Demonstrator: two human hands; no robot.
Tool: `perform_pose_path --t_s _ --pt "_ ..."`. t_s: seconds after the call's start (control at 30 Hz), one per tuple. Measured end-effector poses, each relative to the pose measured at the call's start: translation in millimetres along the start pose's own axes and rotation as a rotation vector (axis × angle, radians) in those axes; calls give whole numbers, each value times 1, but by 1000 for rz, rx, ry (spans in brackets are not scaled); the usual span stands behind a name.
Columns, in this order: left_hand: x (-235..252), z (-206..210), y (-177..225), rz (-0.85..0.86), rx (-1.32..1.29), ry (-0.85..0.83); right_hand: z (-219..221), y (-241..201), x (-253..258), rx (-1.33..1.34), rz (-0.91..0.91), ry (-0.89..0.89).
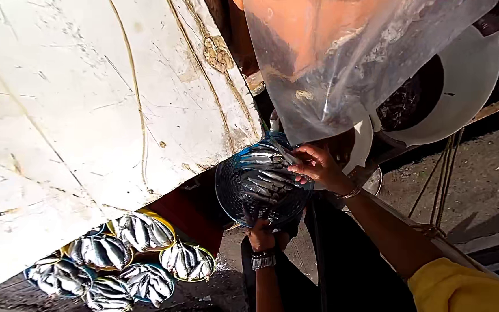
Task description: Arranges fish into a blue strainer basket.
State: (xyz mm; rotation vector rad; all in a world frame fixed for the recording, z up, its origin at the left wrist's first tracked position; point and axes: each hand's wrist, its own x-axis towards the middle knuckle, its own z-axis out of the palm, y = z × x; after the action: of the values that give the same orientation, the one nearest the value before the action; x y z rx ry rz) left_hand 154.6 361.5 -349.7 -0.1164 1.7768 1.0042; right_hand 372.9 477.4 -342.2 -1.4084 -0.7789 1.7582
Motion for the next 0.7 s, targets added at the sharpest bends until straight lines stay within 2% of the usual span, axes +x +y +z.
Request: perform_pose_path --t_s 0.1,0.2,0.23,0.3,0.37,0.43,0.5,0.53,0.6,0.7 --pt "1 1 -1 8 -12 -1 44 23 17 -71 88 -133" --pt "-4 3 0 2 -19 -2 62 33 25 -634 65 -145" --pt "-4 3 1 -4 -21 -7 59 30 22 -749 45 -140" --pt "-6 3 3 -15 -15 -6 41 25 11 -703 -25 -36" --pt "-8 2 5 -13 -7 9 6 27 0 -626 -89 187" --pt "-8 0 7 -2 13 32 -38 30 -2 -738 50 396" --pt "-8 -3 5 11 26 27 -80 42 10 -856 332 499" --pt "-8 -4 5 15 23 26 -96 53 17 -911 432 508" --pt "-7 -5 6 19 12 31 -105 75 31 -974 508 469" --pt "-6 -4 5 7 7 38 -100 95 43 -855 584 468"
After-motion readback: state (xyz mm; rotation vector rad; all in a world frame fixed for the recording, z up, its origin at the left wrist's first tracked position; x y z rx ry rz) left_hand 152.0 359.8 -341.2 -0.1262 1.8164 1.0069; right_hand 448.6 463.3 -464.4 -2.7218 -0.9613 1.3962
